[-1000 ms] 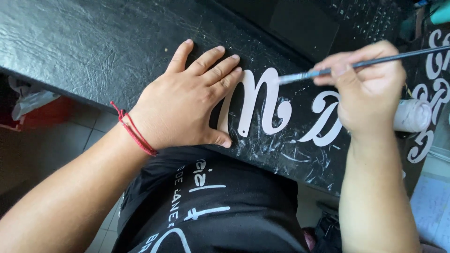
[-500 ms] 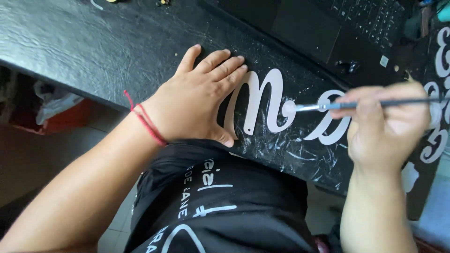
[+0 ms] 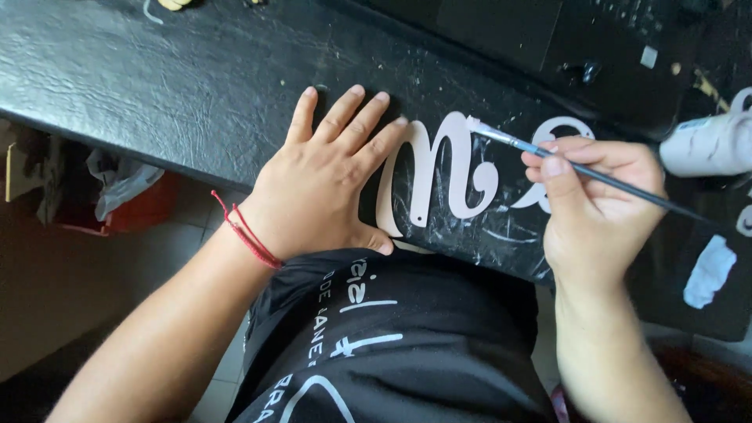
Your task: Painting decorative wooden letters with white paint using a small brush at a workstation.
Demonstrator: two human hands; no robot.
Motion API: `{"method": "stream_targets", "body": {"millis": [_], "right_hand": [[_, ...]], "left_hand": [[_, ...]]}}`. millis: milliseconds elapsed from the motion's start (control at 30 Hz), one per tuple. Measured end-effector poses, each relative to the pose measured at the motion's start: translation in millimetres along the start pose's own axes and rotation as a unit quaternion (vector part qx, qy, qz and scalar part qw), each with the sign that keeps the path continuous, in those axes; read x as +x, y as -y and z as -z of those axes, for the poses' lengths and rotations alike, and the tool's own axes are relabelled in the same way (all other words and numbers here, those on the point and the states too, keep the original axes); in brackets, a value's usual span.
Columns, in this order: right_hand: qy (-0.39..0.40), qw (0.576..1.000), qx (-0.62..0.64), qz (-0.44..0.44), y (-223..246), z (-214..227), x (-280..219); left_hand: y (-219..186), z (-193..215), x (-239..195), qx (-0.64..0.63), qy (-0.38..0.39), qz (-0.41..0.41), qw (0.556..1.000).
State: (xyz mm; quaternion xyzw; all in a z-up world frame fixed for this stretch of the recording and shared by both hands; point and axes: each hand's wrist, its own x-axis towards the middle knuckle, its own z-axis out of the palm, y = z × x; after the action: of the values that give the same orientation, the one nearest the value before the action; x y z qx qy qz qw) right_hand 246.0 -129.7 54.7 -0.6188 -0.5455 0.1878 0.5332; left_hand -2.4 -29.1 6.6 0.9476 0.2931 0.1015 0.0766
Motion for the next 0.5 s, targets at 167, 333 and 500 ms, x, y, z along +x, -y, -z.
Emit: {"method": "stream_targets", "body": {"millis": [167, 333, 500], "right_hand": [[0.005, 0.997, -0.008, 0.071, -10, -14, 2], [0.033, 0.997, -0.013, 0.071, -11, -21, 1], [0.054, 0.998, -0.002, 0.036, -6, -19, -2]], "left_hand": [[1, 3, 2, -0.011, -0.004, -0.009, 1.000], [1, 4, 3, -0.009, 0.009, -0.002, 1.000], [2, 4, 3, -0.011, 0.006, -0.005, 1.000]]}}
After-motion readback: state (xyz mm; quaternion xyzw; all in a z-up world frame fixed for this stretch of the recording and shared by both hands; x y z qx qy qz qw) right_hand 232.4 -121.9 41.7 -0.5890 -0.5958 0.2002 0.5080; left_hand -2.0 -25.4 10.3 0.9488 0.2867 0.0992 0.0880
